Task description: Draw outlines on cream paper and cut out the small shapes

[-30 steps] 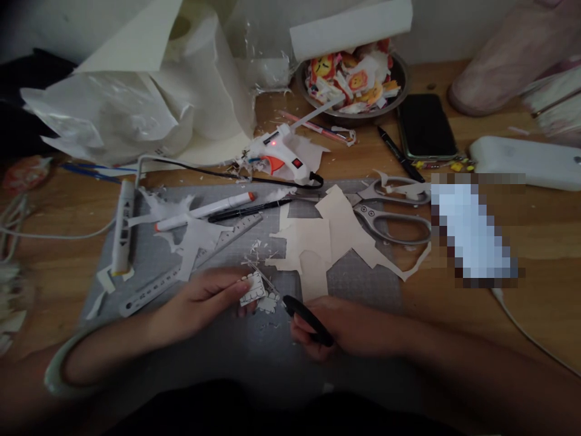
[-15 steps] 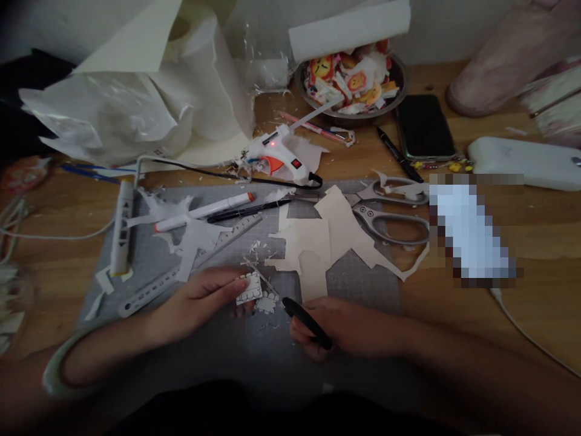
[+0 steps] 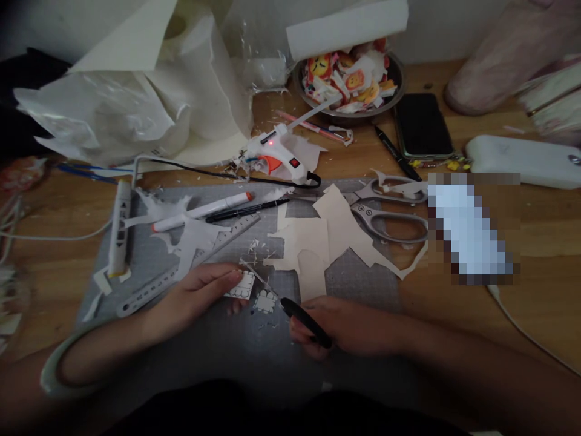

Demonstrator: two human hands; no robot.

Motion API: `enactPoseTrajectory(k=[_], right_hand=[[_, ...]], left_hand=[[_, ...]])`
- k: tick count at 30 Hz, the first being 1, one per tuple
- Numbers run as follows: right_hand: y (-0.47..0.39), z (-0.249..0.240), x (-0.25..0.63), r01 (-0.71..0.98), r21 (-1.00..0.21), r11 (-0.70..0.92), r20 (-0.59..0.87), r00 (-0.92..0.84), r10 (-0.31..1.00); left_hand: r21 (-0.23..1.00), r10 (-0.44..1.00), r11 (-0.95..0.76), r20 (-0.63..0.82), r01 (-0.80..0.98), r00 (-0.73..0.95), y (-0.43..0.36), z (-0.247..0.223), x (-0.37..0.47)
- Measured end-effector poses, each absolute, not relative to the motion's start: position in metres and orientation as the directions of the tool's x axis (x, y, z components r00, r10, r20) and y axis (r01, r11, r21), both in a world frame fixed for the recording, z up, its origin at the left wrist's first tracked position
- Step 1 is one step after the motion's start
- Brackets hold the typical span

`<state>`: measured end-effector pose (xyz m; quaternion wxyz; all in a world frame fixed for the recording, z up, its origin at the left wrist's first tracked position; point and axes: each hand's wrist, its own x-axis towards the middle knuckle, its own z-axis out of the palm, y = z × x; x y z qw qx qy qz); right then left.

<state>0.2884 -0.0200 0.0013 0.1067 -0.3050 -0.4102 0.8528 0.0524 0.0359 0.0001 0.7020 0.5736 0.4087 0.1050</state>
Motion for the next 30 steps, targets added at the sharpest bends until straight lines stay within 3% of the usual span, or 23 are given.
enactPoseTrajectory(k=[10,13,17,19,22,26,30], right_hand=[[-0.021,0.007,0.288,0.114,-0.738,-0.665,-0.509,-0.742,0.437],[-0.026,-0.006,0.287,-0.042,-0.708,-0.705,-0.443,-0.750,0.490],[-0.033,-0.028,0.285,-0.364,-0.614,-0.701,-0.208,-0.782,0.588],[-0.034,-0.031,0.286,-0.397,-0.575,-0.716,-0.194,-0.784,0.590],[-0.031,-0.022,0.287,-0.294,-0.586,-0.755,-0.268,-0.809,0.523],[-0.023,-0.004,0.289,0.023,-0.667,-0.745,-0.450,-0.809,0.378],[-0.022,-0.003,0.289,0.026,-0.705,-0.708,-0.436,-0.804,0.404]], left_hand=[[0.866,0.637,0.336,-0.498,0.369,0.589,0.035,0.001,0.053],[0.860,0.650,0.362,-0.510,0.360,0.564,0.034,0.002,0.054],[0.846,0.646,0.401,-0.534,0.352,0.546,0.033,0.003,0.055],[0.836,0.638,0.422,-0.549,0.351,0.540,0.033,0.003,0.055],[0.833,0.641,0.421,-0.554,0.360,0.531,0.033,0.002,0.055],[0.852,0.650,0.364,-0.522,0.377,0.552,0.034,0.001,0.054],[0.879,0.656,0.296,-0.471,0.373,0.590,0.034,0.002,0.055]])
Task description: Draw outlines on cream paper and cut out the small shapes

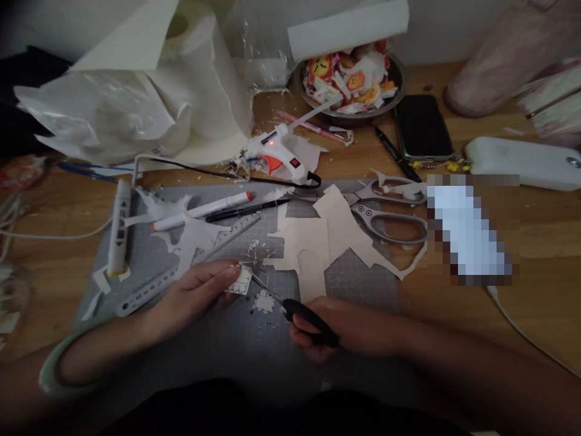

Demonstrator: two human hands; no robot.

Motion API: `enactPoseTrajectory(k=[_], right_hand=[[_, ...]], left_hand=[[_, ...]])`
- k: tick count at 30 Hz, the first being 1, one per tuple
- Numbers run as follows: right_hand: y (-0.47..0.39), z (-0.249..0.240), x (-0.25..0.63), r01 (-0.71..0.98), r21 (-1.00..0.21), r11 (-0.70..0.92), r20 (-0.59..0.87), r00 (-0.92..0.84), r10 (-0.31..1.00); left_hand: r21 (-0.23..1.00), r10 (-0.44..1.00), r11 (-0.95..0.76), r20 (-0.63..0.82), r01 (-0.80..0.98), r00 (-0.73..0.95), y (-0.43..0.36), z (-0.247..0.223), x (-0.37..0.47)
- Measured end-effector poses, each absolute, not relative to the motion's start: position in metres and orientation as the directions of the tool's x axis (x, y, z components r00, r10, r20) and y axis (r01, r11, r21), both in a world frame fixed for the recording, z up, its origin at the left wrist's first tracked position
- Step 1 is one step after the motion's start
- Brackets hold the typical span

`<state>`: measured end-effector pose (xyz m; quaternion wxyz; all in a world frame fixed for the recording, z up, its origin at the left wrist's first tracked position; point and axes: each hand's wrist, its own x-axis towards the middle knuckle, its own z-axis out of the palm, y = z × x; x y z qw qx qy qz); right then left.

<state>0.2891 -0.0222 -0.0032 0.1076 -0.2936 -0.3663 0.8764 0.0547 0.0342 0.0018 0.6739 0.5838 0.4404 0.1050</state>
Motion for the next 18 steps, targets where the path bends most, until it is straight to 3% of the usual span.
enactPoseTrajectory(k=[18], right_hand=[[-0.0210,-0.0023,0.2870,0.054,-0.745,-0.664,-0.427,-0.804,0.414]], left_hand=[[0.910,0.623,0.135,-0.386,0.393,0.680,0.0348,0.0002,0.0545]])
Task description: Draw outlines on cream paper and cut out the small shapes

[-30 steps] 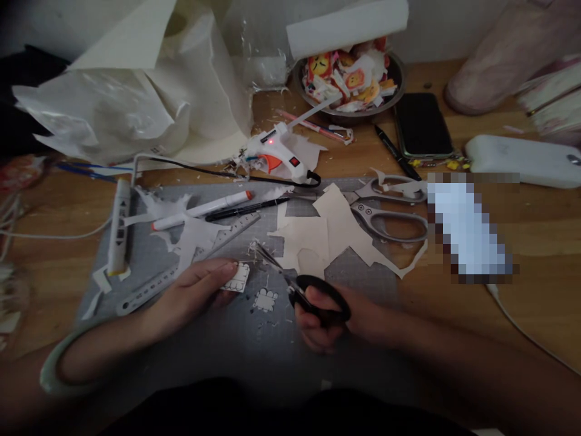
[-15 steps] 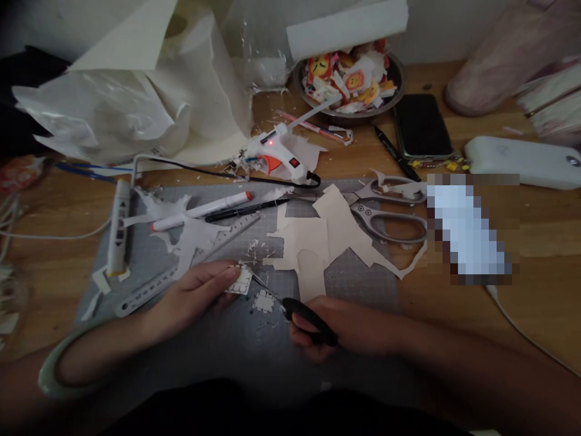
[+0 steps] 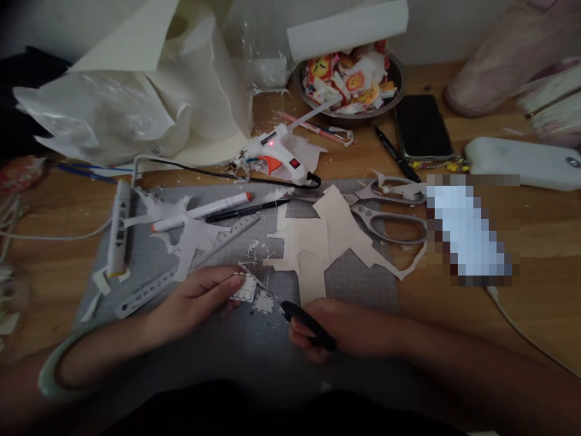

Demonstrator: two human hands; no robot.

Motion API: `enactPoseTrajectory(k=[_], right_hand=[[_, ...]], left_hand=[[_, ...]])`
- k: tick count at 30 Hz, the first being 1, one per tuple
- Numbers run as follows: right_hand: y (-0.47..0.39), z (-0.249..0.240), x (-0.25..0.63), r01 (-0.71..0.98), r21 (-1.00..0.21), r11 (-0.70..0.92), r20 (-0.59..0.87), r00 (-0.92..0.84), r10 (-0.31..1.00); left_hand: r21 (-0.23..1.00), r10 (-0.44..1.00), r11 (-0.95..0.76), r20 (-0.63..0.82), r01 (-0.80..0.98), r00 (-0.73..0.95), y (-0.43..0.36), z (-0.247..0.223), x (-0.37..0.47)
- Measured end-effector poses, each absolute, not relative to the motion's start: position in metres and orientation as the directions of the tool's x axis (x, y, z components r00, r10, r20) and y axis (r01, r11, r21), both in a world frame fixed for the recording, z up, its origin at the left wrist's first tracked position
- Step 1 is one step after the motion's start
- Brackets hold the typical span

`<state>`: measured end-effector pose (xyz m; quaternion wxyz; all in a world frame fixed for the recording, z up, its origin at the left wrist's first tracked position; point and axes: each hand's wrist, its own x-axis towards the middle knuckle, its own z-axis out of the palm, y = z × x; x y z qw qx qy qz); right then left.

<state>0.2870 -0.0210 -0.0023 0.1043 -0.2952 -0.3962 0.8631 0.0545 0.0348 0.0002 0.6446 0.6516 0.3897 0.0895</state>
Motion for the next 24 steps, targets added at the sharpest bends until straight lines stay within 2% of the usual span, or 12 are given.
enactPoseTrajectory(k=[5,14,24], right_hand=[[-0.0209,-0.0023,0.2865,0.039,-0.741,-0.671,-0.424,-0.801,0.422],[-0.0211,-0.0016,0.2870,0.057,-0.779,-0.625,-0.409,-0.801,0.437],[-0.0218,-0.0021,0.2876,0.048,-0.802,-0.596,-0.381,-0.809,0.448]], left_hand=[[0.889,0.639,0.186,-0.434,0.419,0.636,0.0327,0.0006,0.0541],[0.913,0.613,0.101,-0.371,0.396,0.698,0.0303,-0.0031,0.0538],[0.904,0.605,0.103,-0.387,0.414,0.695,0.0317,-0.0022,0.0528]])
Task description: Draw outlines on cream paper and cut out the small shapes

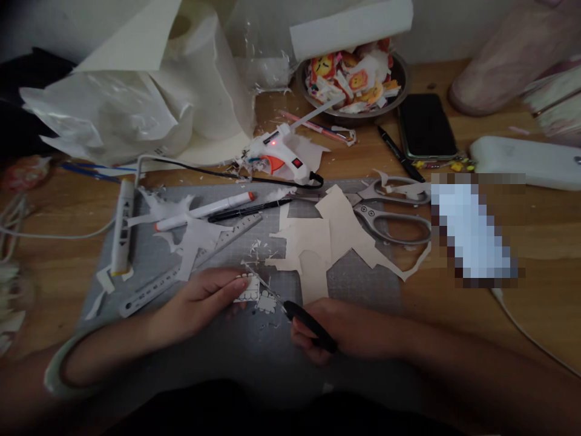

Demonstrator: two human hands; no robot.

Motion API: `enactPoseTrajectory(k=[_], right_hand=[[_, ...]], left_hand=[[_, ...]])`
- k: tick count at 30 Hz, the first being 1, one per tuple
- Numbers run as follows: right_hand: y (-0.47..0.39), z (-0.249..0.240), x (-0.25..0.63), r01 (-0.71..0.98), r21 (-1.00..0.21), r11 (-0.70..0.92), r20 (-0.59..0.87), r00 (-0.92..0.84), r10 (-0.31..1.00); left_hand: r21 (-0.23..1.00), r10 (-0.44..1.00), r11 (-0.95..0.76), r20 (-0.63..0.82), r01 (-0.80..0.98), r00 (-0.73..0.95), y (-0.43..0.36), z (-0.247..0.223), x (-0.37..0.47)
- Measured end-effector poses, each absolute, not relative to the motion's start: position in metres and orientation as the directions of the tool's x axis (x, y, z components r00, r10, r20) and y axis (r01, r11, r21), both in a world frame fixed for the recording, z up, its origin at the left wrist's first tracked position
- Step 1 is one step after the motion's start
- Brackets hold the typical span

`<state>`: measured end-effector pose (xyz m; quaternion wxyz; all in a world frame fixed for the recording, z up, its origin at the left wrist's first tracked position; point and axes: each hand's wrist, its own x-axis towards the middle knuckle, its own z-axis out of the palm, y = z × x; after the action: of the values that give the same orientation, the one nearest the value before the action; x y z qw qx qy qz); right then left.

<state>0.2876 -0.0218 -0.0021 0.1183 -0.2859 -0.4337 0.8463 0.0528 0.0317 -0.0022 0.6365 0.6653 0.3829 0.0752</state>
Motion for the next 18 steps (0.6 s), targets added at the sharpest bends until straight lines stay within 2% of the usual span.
enactPoseTrajectory(k=[9,18], right_hand=[[-0.0234,-0.0027,0.2879,0.051,-0.809,-0.585,-0.379,-0.806,0.454],[-0.0220,-0.0018,0.2866,0.046,-0.755,-0.654,-0.427,-0.791,0.438]], left_hand=[[0.899,0.604,0.150,-0.412,0.411,0.682,0.0316,-0.0003,0.0520],[0.907,0.647,0.178,-0.400,0.382,0.649,0.0347,0.0013,0.0519]])
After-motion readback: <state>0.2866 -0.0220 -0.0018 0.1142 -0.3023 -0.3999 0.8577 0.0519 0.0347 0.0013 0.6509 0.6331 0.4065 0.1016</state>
